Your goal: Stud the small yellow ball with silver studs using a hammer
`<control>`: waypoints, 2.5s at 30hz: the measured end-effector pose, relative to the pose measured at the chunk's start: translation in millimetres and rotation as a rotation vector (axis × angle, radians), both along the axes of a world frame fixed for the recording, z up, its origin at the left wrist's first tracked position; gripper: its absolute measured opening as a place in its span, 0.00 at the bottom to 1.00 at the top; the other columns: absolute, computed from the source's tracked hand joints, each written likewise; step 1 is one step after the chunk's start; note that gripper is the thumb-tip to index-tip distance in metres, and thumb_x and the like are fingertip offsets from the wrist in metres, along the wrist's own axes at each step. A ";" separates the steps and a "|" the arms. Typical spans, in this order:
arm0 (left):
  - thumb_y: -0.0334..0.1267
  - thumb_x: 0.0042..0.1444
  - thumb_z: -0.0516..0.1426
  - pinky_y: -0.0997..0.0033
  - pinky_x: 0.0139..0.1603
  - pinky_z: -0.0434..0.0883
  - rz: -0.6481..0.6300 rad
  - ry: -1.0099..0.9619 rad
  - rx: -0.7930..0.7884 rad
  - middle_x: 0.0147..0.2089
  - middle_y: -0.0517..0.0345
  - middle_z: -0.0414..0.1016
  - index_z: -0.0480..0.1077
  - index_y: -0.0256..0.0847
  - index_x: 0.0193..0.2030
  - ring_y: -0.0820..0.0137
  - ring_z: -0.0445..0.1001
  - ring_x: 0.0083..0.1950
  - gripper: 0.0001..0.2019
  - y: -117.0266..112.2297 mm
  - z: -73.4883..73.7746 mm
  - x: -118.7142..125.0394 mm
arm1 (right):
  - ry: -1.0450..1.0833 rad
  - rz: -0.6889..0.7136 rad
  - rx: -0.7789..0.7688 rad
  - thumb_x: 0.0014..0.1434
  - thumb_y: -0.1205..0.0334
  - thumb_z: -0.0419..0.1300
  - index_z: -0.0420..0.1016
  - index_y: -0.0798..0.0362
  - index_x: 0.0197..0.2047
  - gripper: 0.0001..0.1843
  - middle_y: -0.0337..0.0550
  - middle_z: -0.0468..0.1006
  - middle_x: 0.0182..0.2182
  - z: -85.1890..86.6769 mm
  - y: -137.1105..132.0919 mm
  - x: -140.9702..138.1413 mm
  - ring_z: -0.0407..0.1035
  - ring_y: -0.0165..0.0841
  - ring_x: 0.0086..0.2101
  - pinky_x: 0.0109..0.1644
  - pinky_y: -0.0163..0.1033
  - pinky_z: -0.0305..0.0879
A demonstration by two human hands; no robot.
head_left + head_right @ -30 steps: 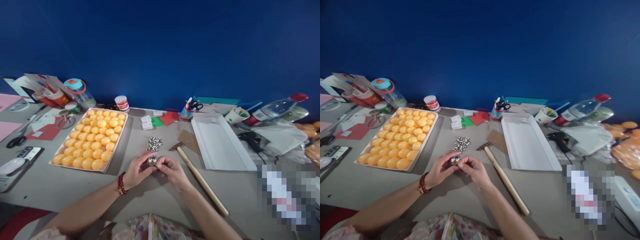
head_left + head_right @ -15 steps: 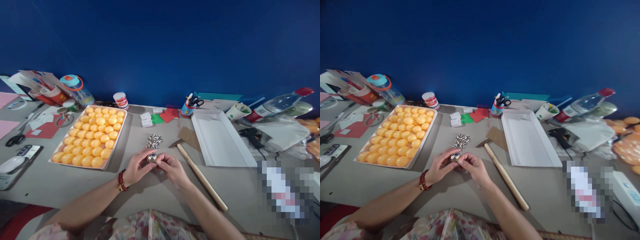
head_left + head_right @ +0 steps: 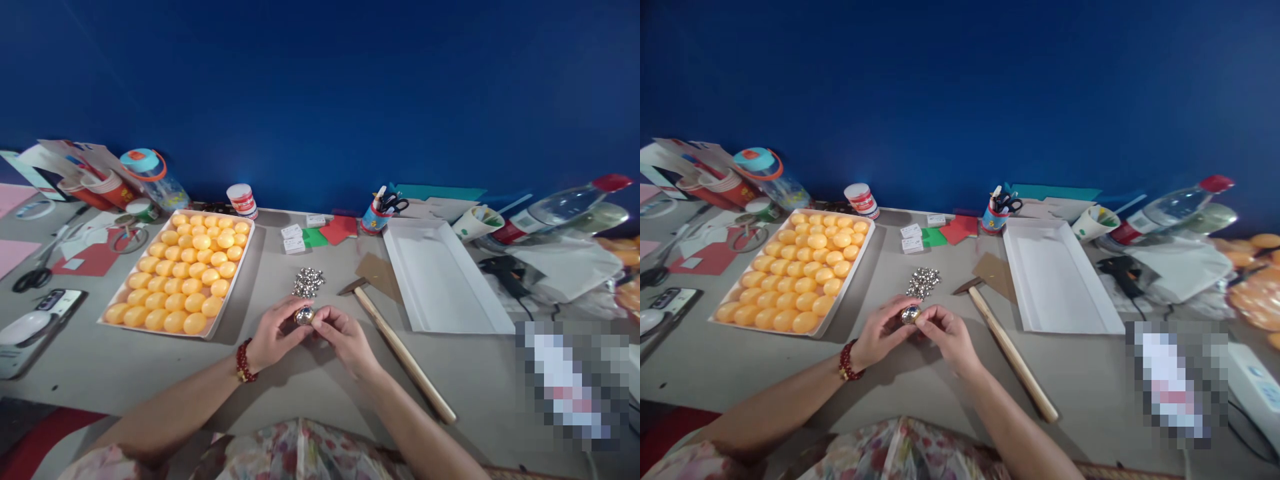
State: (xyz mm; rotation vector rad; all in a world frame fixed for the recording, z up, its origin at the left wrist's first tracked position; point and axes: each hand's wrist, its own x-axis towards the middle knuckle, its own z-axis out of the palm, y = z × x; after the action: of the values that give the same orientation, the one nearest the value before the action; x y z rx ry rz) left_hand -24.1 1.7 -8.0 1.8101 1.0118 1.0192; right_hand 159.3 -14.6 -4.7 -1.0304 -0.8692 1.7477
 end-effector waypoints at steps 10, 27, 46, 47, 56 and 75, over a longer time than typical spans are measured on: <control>0.39 0.59 0.61 0.64 0.54 0.72 -0.011 0.010 -0.002 0.55 0.47 0.75 0.70 0.42 0.56 0.61 0.74 0.54 0.19 -0.7 -1.0 0.4 | -0.009 -0.013 -0.020 0.51 0.51 0.71 0.76 0.52 0.31 0.15 0.37 0.75 0.27 1.3 -0.3 0.2 0.66 0.30 0.29 0.36 0.34 0.60; 0.37 0.61 0.59 0.61 0.53 0.74 -0.023 0.023 0.174 0.50 0.46 0.77 0.72 0.41 0.55 0.62 0.75 0.53 0.16 -0.7 -4.2 -1.4 | -0.022 -0.015 0.037 0.54 0.52 0.69 0.74 0.53 0.31 0.14 0.37 0.72 0.27 0.6 -2.4 -1.6 0.64 0.29 0.29 0.36 0.34 0.59; 0.38 0.60 0.59 0.64 0.53 0.74 -0.015 0.032 0.126 0.52 0.46 0.75 0.70 0.41 0.56 0.62 0.74 0.53 0.17 -3.8 -6.0 1.0 | -0.062 -0.031 0.051 0.55 0.51 0.69 0.74 0.53 0.32 0.14 0.38 0.74 0.28 1.1 -3.6 -1.0 0.65 0.30 0.30 0.37 0.34 0.60; 0.38 0.60 0.59 0.63 0.53 0.74 -0.020 0.032 0.126 0.52 0.46 0.75 0.70 0.41 0.56 0.62 0.74 0.54 0.17 -3.7 -6.9 0.9 | -0.061 -0.033 0.049 0.55 0.51 0.69 0.73 0.53 0.32 0.14 0.38 0.74 0.28 1.0 -3.6 -0.9 0.65 0.30 0.30 0.37 0.35 0.60; 0.39 0.60 0.60 0.62 0.53 0.74 -0.005 0.014 0.110 0.52 0.46 0.76 0.72 0.41 0.55 0.62 0.74 0.54 0.17 -3.9 -8.0 1.0 | -0.054 -0.031 0.061 0.55 0.52 0.68 0.74 0.52 0.32 0.13 0.37 0.74 0.28 3.3 -4.4 -0.6 0.66 0.30 0.30 0.37 0.35 0.61; 0.39 0.60 0.60 0.62 0.54 0.74 -0.017 0.019 0.123 0.51 0.46 0.77 0.73 0.41 0.54 0.61 0.75 0.54 0.16 -4.1 -3.6 2.0 | -0.191 -0.055 0.128 0.55 0.47 0.67 0.72 0.52 0.30 0.17 0.37 0.73 0.25 12.9 -5.9 -3.1 0.66 0.30 0.27 0.34 0.35 0.62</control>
State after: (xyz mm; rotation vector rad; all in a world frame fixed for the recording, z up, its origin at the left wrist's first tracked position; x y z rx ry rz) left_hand -22.2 -2.4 -11.5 1.9287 0.9614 1.0759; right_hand 156.2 -20.5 8.2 -1.1377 -1.0481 1.5450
